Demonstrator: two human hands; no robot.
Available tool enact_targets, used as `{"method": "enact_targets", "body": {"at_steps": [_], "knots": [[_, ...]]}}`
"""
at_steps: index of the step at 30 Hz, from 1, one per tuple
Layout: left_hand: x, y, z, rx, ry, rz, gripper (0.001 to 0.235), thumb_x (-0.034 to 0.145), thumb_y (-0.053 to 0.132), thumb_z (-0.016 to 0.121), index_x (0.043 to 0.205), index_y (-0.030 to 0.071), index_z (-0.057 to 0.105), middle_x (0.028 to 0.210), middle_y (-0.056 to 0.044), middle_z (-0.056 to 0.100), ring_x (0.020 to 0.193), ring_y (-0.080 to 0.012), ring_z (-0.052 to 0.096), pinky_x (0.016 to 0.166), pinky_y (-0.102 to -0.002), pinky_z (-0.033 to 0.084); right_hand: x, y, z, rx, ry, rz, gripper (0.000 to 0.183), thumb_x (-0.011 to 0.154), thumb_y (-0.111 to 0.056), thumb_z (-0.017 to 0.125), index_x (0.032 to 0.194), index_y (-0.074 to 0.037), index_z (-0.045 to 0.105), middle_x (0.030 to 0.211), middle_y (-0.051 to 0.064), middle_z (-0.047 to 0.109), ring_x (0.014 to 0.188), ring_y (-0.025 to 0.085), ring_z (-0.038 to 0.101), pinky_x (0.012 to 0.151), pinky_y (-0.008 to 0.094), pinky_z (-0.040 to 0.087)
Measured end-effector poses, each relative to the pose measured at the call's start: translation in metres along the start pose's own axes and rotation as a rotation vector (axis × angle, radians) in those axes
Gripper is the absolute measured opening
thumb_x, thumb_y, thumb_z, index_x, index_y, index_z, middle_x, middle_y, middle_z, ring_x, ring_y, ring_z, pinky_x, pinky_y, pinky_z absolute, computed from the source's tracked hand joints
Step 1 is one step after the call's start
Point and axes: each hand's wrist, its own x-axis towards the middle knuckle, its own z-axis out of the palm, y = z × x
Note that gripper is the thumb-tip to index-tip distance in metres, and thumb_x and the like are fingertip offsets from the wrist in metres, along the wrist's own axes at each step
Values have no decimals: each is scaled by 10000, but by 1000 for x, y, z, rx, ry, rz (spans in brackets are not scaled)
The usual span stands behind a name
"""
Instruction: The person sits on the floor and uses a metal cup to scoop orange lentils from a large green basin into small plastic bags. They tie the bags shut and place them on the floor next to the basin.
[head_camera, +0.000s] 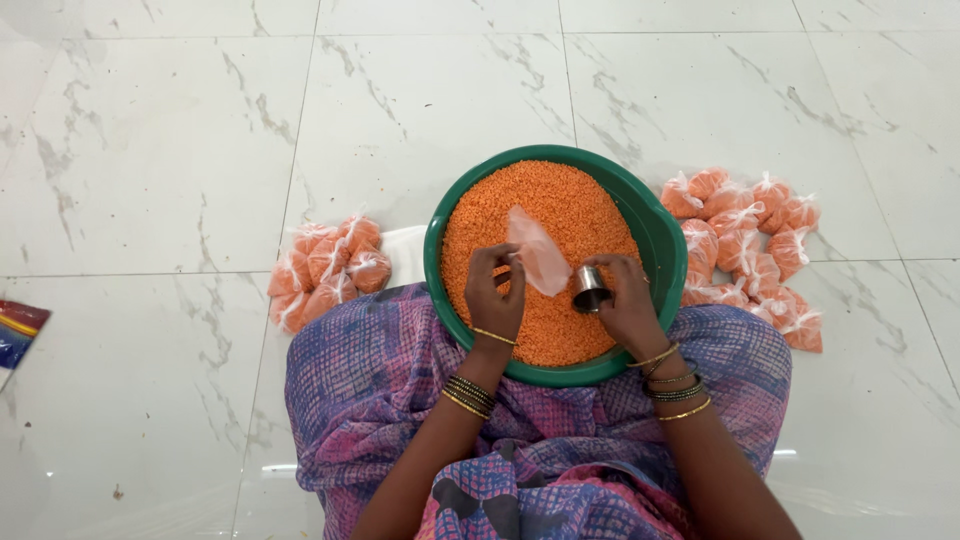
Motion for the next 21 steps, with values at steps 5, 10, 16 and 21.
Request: {"method": "enact_targets", "body": {"at_steps": [5,10,16,21], "knots": [[0,-7,-5,-128,101,-46,64,1017,29,614,1078,18,629,1103,-64,584,998,-145,686,846,-283,638,22,2,-17,-122,-349,2,812,611,160,659,1333,-210,625,1243,116,591,1209,345,571,1000,443,502],[-1,-10,-6,-110,75,6,144,1021,-5,601,1108,21,713,1176,-84,552,1087,-165,659,872,-279,646,27,0,-26,16,-531,-40,889,612,210,652,1383,-227,594,1313,137,522,1234,388,538,989,430,512],[0,-11,-9,-73,73,12,299,1022,6,597,1288,75,714,1188,-77,546,1067,-151,669,899,-271,628,27,-9,-35,-143,-511,103,892,634,189,665,1393,-272,578,1458,121,467,1247,351,580,924,387,577],[0,-10,-12,-27,104,35,315,1023,2,608,1311,76,709,1178,-78,564,1068,-155,656,900,-275,627,30,-21,-11,-298,-414,-236,683,551,-115,926,1184,-243,703,1328,111,625,1177,352,623,941,462,531]]}}
